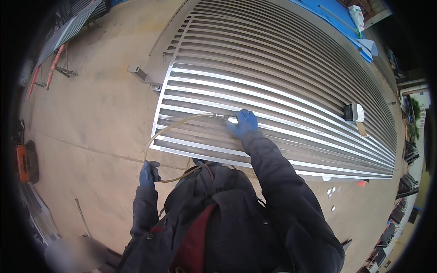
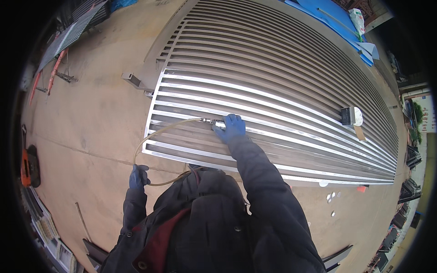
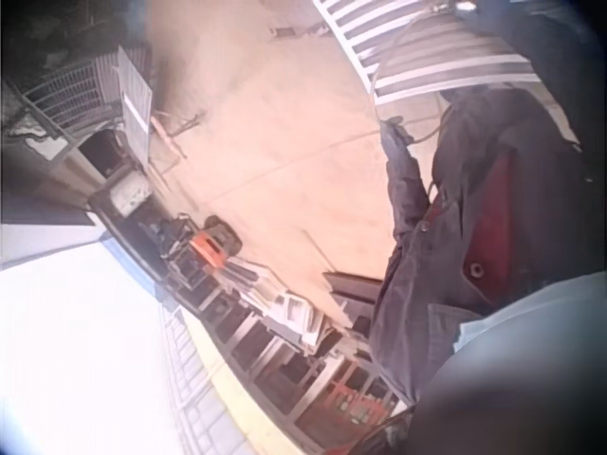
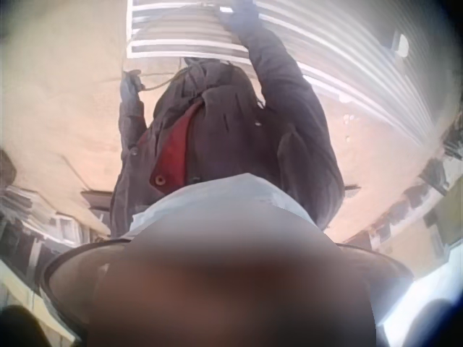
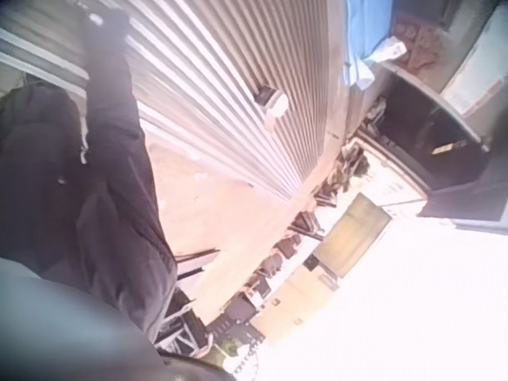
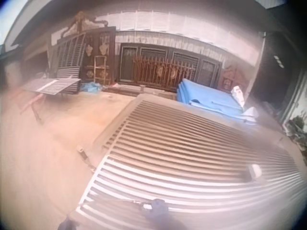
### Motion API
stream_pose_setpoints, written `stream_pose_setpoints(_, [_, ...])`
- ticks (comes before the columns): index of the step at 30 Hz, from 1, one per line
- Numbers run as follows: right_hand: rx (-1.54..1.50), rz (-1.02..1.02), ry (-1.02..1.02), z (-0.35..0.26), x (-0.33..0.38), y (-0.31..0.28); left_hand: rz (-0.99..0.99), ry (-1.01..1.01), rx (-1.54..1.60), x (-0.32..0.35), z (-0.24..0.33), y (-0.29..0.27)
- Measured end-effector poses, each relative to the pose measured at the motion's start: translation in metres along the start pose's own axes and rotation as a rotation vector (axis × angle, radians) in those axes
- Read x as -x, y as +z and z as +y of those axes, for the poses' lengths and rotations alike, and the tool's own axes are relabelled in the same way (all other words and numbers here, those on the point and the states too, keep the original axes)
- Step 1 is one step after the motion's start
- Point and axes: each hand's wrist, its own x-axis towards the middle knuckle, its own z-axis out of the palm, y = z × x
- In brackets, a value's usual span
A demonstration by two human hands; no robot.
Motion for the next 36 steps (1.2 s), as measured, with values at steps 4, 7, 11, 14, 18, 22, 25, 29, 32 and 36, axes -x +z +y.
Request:
stream_pose_setpoints(4, [0.093, -0.154, -0.026, 0.026, 0.017, -0.017, -0.046, 0.000, -0.029, 0.010, 0.002, 0.028])
stream_pose_setpoints(7, [0.172, -0.305, 0.124, 0.054, 0.031, -0.035, -0.123, 0.001, -0.072, 0.015, 0.010, 0.051])
stream_pose_setpoints(11, [0.196, -0.283, 0.280, 0.104, 0.057, -0.058, -0.298, 0.069, -0.148, 0.024, 0.020, 0.095])
stream_pose_setpoints(14, [0.200, -0.210, 0.394, 0.142, 0.079, -0.072, -0.432, -0.003, -0.094, 0.035, 0.025, 0.134])
stream_pose_setpoints(18, [0.223, -0.181, 0.471, 0.181, 0.100, -0.093, -0.584, 0.081, -0.308, 0.044, 0.028, 0.159])
stream_pose_setpoints(22, [0.254, -0.201, 0.473, 0.180, 0.102, -0.091, -0.559, 0.123, -0.295, 0.035, 0.026, 0.151])
stream_pose_setpoints(25, [0.225, -0.211, 0.512, 0.158, 0.095, -0.076, -0.535, 0.065, -0.210, 0.023, 0.022, 0.134])
stream_pose_setpoints(29, [0.202, -0.205, 0.498, 0.120, 0.075, -0.053, -0.507, 0.055, -0.142, 0.005, 0.030, 0.098])
stream_pose_setpoints(32, [0.221, -0.219, 0.497, 0.089, 0.057, -0.039, -0.464, 0.029, -0.108, -0.006, 0.036, 0.072])
stream_pose_setpoints(36, [0.215, -0.251, 0.482, 0.046, 0.033, -0.022, -0.454, 0.016, -0.127, -0.026, 0.036, 0.036])
